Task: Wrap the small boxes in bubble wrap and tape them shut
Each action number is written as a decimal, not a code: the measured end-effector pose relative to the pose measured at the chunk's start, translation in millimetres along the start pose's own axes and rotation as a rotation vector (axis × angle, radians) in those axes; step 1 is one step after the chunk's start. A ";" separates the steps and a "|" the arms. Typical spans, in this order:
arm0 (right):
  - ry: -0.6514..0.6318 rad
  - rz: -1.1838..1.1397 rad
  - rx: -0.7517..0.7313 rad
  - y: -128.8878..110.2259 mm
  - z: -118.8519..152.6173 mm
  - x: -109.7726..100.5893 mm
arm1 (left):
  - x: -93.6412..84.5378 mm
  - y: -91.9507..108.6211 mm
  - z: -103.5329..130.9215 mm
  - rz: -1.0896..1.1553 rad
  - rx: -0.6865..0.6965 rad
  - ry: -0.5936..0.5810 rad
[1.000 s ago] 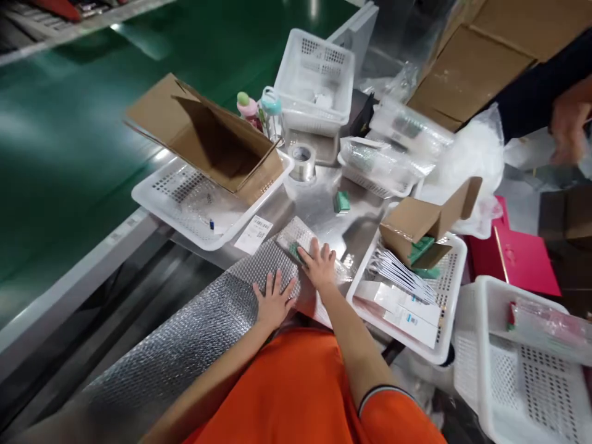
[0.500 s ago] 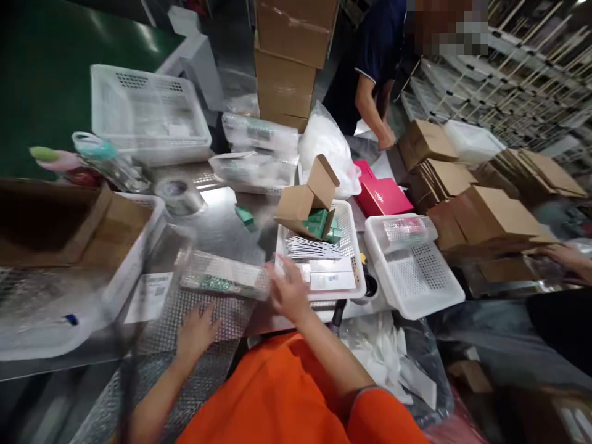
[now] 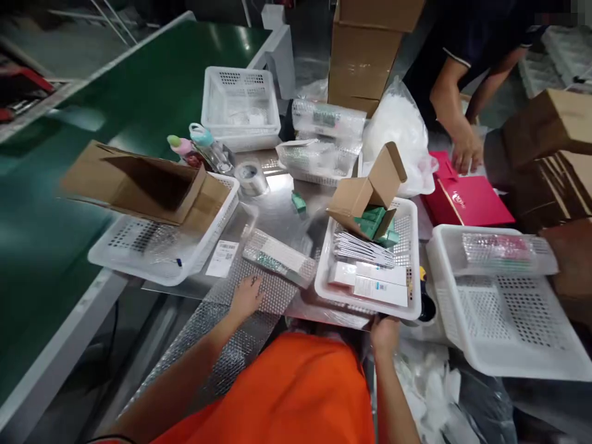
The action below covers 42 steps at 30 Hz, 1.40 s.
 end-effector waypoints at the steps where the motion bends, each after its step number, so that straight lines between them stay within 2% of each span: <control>1: -0.014 0.002 0.027 9.9 5.8 -4.0 | -2.1 -4.4 -2.1 0.015 -0.016 0.024; 3: -0.043 0.003 0.026 33.0 28.9 -11.5 | -7.0 -16.1 -7.0 0.035 -0.079 0.079; 5: -0.026 -0.014 -0.084 48.3 60.3 -18.6 | -10.4 -27.5 -11.9 0.046 -0.139 0.111; 7: 0.018 -0.043 -0.255 44.2 88.9 -23.6 | -10.6 -36.2 -16.6 0.062 -0.166 0.097; 8: 0.026 -0.062 -0.355 30.6 99.0 -23.8 | -10.1 -39.5 -18.9 0.072 -0.168 0.079; 9: 0.019 -0.078 -0.446 8.9 105.3 -21.9 | -9.7 -42.4 -20.9 0.083 -0.165 0.059; 11: -0.032 -0.098 -0.634 -61.5 108.6 -12.1 | -10.1 -47.9 -24.3 0.105 -0.160 0.027; 14: -0.198 -0.040 -0.856 -206.2 101.8 19.5 | -13.2 -54.9 -27.9 0.135 -0.143 0.011; 16: -0.318 0.098 -0.903 -294.6 94.7 46.8 | -14.7 -58.4 -29.1 0.156 -0.127 0.002; 17: -0.352 0.185 -0.912 -330.6 91.2 59.0 | -15.0 -60.1 -29.4 0.166 -0.121 -0.002; 18: -0.365 0.263 -0.928 -360.9 88.3 69.4 | -15.0 -61.8 -29.5 0.175 -0.119 -0.005; 20: -0.368 0.356 -0.952 -402.1 83.5 86.1 | -14.0 -65.7 -29.5 0.187 -0.132 -0.008; 23: -0.364 0.394 -0.972 -426.4 78.6 104.0 | -10.7 -70.1 -29.6 0.202 -0.162 -0.007; 28: -0.373 0.429 -0.993 -435.7 74.3 123.4 | -3.1 -73.0 -32.0 0.233 -0.197 -0.036; 31: -0.382 0.441 -0.999 -439.7 73.3 127.8 | -1.8 -74.0 -32.4 0.230 -0.206 -0.057; 33: -0.393 0.450 -0.999 -430.2 73.3 124.4 | -2.4 -74.3 -32.0 0.218 -0.210 -0.069; 34: -0.402 0.456 -0.994 -417.5 73.4 120.1 | -2.7 -74.2 -31.8 0.212 -0.211 -0.075; 36: -0.422 0.480 -0.966 -370.2 73.3 106.2 | -2.4 -74.2 -31.5 0.199 -0.216 -0.090; 37: -0.430 0.493 -0.941 -334.8 73.0 96.7 | -1.7 -74.3 -31.6 0.193 -0.220 -0.097; 39: -0.427 0.520 -0.876 -244.9 72.6 73.6 | 0.2 -73.8 -32.2 0.180 -0.217 -0.105; 42: -0.373 0.505 -0.710 -95.5 69.2 35.5 | 1.9 -72.6 -34.0 0.168 -0.210 -0.101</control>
Point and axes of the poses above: each hand's wrist, its own z-axis away from the middle knuckle, its own x-axis out of the palm, y = z × x, the point moved 8 cm from there along -z, towards the middle knuckle, and after that the axes turned 10 degrees about -x, right-handed, at the moved point
